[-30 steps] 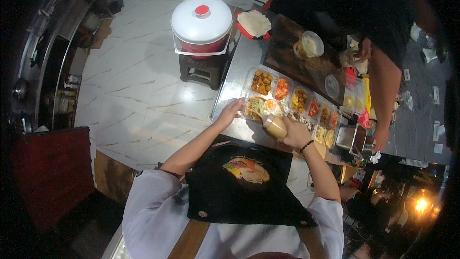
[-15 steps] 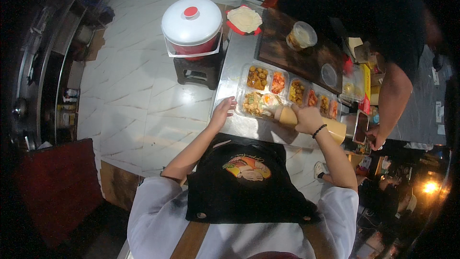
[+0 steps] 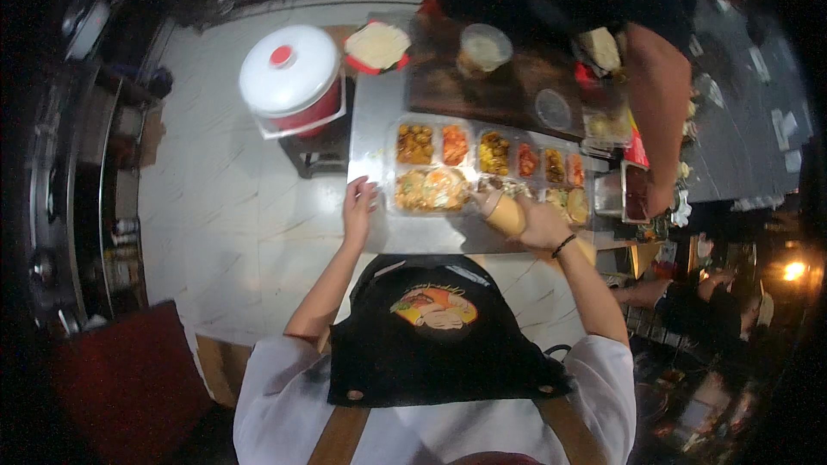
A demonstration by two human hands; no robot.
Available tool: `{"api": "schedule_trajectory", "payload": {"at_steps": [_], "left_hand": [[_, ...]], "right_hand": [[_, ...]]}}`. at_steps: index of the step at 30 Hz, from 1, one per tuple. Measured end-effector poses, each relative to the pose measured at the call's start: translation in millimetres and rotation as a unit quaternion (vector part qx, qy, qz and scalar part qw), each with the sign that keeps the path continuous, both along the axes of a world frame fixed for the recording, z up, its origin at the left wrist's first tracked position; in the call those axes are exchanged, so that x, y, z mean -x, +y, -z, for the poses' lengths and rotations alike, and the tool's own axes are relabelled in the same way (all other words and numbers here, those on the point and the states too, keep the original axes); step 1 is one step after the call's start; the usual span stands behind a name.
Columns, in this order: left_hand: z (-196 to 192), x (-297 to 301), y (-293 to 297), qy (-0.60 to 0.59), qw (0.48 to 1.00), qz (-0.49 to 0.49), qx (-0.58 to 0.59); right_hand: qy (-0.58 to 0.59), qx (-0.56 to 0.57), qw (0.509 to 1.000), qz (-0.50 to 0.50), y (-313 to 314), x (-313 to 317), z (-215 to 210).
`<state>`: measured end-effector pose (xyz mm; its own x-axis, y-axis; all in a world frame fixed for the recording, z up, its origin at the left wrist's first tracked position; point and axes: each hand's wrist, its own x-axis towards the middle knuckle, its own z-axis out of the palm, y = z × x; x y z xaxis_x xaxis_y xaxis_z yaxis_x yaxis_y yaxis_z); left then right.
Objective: The person assembles multiple food orders by scooping various ingredients from containers into plastic bags and placing order slips inside. They handle containers, bags, and slips repeatedly while another person works nearby.
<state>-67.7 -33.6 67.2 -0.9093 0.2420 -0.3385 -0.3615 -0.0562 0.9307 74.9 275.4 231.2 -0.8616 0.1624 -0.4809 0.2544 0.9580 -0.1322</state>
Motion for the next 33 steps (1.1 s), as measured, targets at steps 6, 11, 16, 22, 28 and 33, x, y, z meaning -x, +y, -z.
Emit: {"api": "schedule_trajectory", "payload": {"at_steps": [6,11,16,22,28,33], "left_hand": [[5,1,-7,0.034,0.995,-0.091,0.027],[6,-2,-1,0.059,0.985,-0.157,0.048],[-4,-26,30,0.084,0.961,-0.233,0.121],[-25,-85,95,0.086,0.95,-0.269,0.133],[-46,-155,116,0.097,0.944,-0.274,0.156],[-60,-209,108,0.076,0.92,-0.344,0.175]], "right_hand": [[0.293,0.306,0.884,0.196,14,-78,-7],[0.389,0.458,0.729,0.327,83,-182,-76],[0.663,0.369,0.604,0.242,177,-271,-168],[0.828,0.052,0.498,0.251,320,-273,-231],[0.865,-0.095,0.449,0.202,486,-126,-228],[0.813,-0.085,0.515,0.258,578,-29,-174]]}}
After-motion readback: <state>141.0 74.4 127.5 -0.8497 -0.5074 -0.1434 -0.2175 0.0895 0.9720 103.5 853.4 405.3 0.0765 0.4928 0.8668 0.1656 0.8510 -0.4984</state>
